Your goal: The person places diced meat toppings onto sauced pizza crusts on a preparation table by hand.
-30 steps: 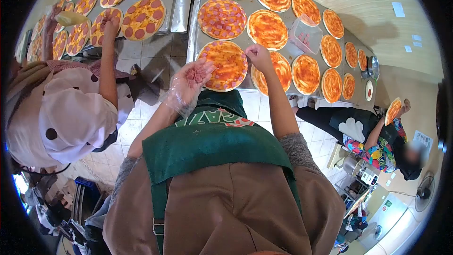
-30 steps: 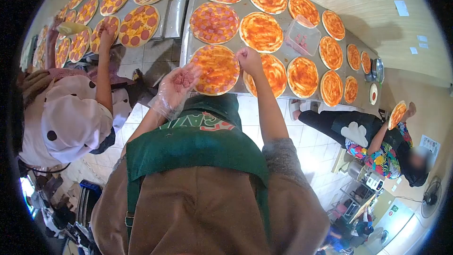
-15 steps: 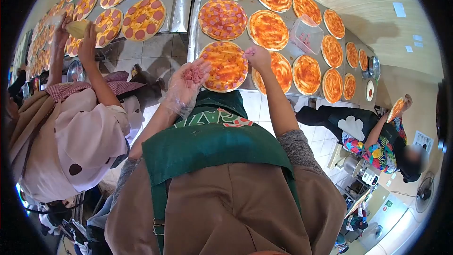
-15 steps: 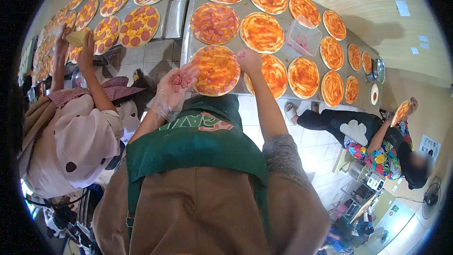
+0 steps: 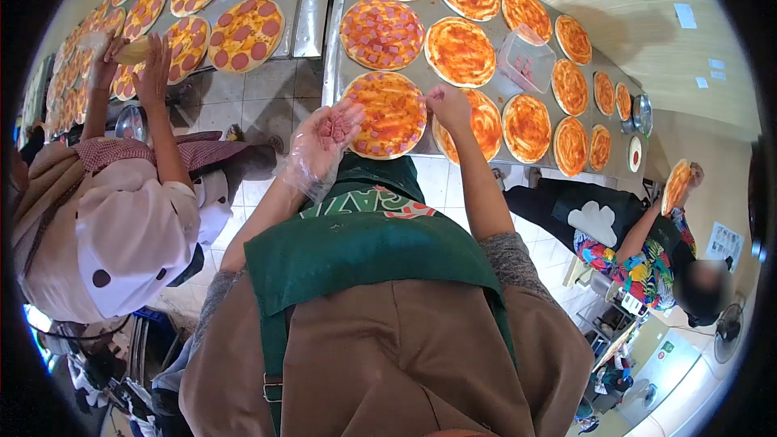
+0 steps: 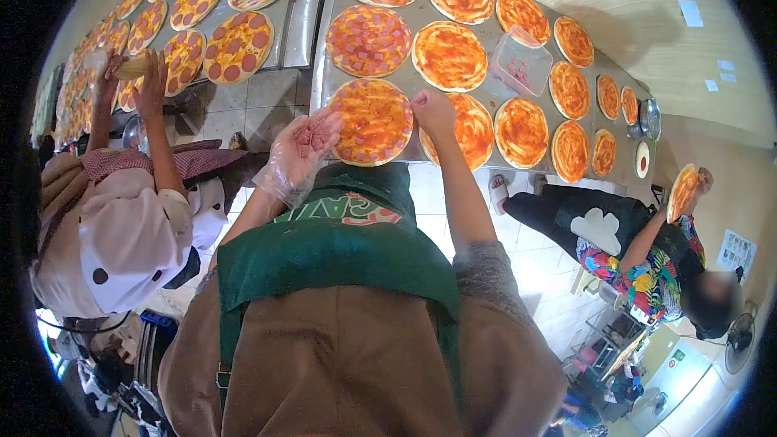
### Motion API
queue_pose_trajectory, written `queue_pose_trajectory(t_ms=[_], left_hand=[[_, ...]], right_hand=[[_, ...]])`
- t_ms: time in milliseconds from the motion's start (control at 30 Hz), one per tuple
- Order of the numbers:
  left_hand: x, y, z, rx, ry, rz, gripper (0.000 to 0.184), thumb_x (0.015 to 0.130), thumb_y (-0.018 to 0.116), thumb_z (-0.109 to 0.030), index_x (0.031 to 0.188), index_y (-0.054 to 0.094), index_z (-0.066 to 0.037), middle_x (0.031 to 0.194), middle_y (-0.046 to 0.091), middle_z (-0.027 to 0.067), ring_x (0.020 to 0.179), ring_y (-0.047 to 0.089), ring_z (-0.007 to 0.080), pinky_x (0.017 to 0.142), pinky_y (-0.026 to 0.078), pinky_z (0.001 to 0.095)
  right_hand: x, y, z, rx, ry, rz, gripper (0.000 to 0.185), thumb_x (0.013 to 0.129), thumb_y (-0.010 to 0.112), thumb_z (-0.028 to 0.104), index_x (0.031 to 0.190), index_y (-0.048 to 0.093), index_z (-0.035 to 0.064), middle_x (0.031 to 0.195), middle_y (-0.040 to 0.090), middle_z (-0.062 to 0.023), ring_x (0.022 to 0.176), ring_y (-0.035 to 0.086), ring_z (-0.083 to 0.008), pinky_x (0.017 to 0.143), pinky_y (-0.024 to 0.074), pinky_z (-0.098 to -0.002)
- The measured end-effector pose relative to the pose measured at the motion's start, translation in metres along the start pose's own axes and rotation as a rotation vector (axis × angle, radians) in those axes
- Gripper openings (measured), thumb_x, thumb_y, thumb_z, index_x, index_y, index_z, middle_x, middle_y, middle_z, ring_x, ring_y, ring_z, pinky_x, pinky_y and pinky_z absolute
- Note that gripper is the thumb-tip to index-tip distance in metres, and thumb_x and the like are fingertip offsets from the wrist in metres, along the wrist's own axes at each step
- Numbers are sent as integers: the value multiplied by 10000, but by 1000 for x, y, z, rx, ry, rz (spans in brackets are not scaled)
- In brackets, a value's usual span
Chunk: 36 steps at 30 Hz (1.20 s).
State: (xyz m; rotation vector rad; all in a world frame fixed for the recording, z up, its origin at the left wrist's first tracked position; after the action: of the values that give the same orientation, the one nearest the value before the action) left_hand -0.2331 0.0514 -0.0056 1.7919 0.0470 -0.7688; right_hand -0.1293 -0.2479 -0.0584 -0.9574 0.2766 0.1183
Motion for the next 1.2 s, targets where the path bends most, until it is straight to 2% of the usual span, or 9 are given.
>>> queue_pose_trajectory(t_ms=[300,400,600,700,800,867,967,1067,1200], left_hand=[[-10,12,-6,-14,6,-67,461,1014,460,-221,1369,456,72,1371,550,239,1274,549,326,1075,450,433],[-12,12,-8,-3,20,-68,453,1014,460,-220,1360,463,72,1384,538,239,1287,538,328,1080,444,434],[-17,18,-8,-46,4,30,480,1012,467,-223,1387,441,75,1434,490,235,1320,504,315,1094,426,427],[-16,21,-6,-48,9,55,498,1013,465,-215,1412,417,79,1430,497,222,1312,510,304,1097,420,419],[-14,24,-5,-15,14,48,480,1014,463,-205,1400,434,80,1383,538,205,1281,532,285,1090,427,412],[-11,22,-2,13,6,82,457,1018,464,-201,1381,461,76,1320,585,186,1232,566,264,1074,442,405],[-4,17,4,53,23,24,416,1021,477,-206,1343,507,56,1210,634,146,1133,607,223,1047,467,388],[-7,21,6,171,1,36,384,1024,489,-211,1311,538,39,1158,646,123,1071,620,194,1038,478,380],[-7,23,9,153,-6,25,374,1025,493,-207,1313,542,26,1177,642,112,1085,616,186,1032,480,376]], right_hand=[[18,-2,14,-25,28,41,238,703,814,326,780,706,128,763,708,-39,738,686,-232,666,522,-386],[18,-1,36,-23,-48,-77,254,702,821,333,773,700,121,759,706,-46,740,688,-231,668,523,-380],[31,10,28,22,21,84,287,736,809,349,795,706,87,775,711,-62,735,688,-232,668,524,-366],[17,3,47,87,-64,35,274,771,789,333,837,725,75,806,717,-77,736,687,-241,667,523,-357],[-21,-6,100,313,-371,98,260,799,769,319,864,737,69,833,718,-96,729,681,-251,674,522,-353],[-50,-9,137,343,-403,224,241,802,767,305,846,736,70,834,713,-103,719,677,-253,676,522,-358],[-74,-15,165,169,-637,59,227,796,768,288,838,734,67,812,706,-105,716,677,-251,674,521,-361],[-80,-16,169,87,-621,70,207,794,765,271,824,729,70,789,698,-103,735,680,-253,669,520,-369],[-79,-11,159,299,-431,228,250,804,774,263,878,727,29,826,692,-116,756,658,-239,707,503,-348]])
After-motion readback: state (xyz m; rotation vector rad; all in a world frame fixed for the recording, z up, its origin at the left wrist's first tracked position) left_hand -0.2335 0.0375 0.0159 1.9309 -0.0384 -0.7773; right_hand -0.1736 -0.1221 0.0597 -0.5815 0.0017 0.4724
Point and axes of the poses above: each hand's wrist, its own x-axis towards the middle knuckle, its own y-axis out of the palm, z = x × y, the point moved 1 cm from there along x, towards the middle knuckle
